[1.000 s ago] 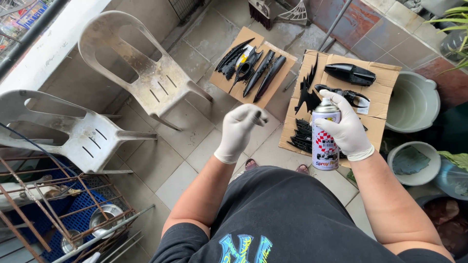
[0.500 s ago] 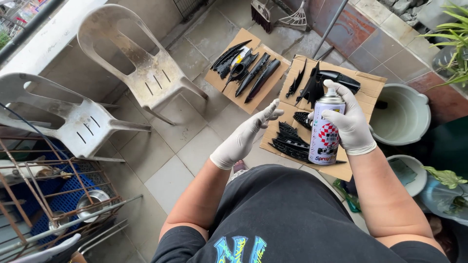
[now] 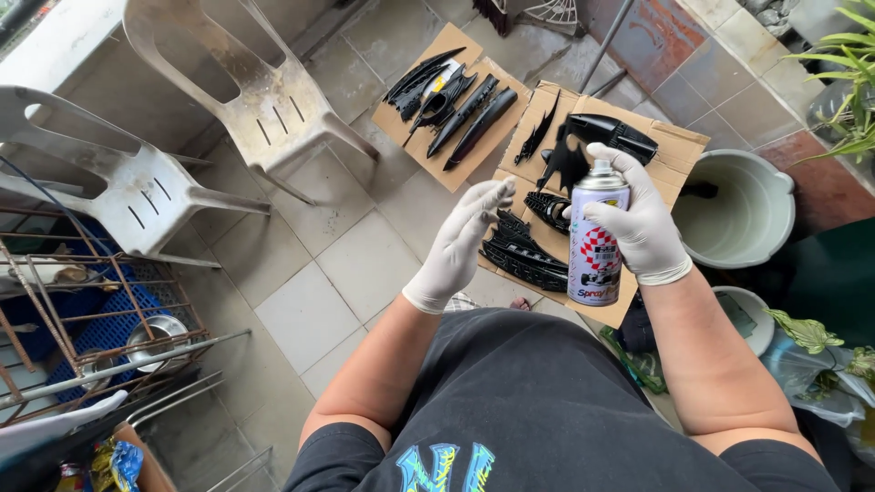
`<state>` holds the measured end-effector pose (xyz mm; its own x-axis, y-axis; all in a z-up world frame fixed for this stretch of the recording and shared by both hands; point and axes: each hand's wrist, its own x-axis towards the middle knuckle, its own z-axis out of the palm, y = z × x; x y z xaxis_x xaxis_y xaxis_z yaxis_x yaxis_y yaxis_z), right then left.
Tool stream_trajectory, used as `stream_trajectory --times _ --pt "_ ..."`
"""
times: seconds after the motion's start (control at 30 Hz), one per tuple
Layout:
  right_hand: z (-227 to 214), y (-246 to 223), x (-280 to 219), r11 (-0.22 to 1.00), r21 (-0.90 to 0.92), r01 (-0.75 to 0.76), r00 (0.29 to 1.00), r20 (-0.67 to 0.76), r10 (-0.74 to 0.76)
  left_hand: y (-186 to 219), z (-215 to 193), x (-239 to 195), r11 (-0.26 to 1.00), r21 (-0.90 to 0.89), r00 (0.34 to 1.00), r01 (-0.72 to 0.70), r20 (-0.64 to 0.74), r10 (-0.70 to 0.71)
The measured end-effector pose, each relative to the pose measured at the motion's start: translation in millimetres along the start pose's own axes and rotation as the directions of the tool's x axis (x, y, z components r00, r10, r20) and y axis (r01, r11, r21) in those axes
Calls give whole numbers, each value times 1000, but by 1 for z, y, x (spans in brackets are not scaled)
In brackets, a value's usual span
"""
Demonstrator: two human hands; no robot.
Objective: The person spray paints several black plastic parts using a spray can. They pick up each part, spray it on multiple sides, and place it back on a cardboard sheet. The parts include various shapes and sizes, and the person handles them one at a time.
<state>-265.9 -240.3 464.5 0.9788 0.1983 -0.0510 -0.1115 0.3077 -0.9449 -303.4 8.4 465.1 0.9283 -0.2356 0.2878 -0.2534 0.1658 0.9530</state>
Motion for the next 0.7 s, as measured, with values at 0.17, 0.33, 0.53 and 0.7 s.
stream_trajectory --times 0.17,0.33,0.53,0.7 --pt "0 2 -10 981 -178 -78 997 1 79 -10 22 30 969 16 875 248 -434 -217" --pt "-15 7 -7 973 -220 -64 997 19 70 -24 24 47 972 -135 879 195 -416 -234" --pt "-20 0 -9 995 -95 5 1000 -19 -7 -23 25 31 967 -160 975 197 -75 -211" --pt "-16 -16 -6 993 -114 15 1000 17 -13 -43 43 25 941 -51 941 333 -37 -335"
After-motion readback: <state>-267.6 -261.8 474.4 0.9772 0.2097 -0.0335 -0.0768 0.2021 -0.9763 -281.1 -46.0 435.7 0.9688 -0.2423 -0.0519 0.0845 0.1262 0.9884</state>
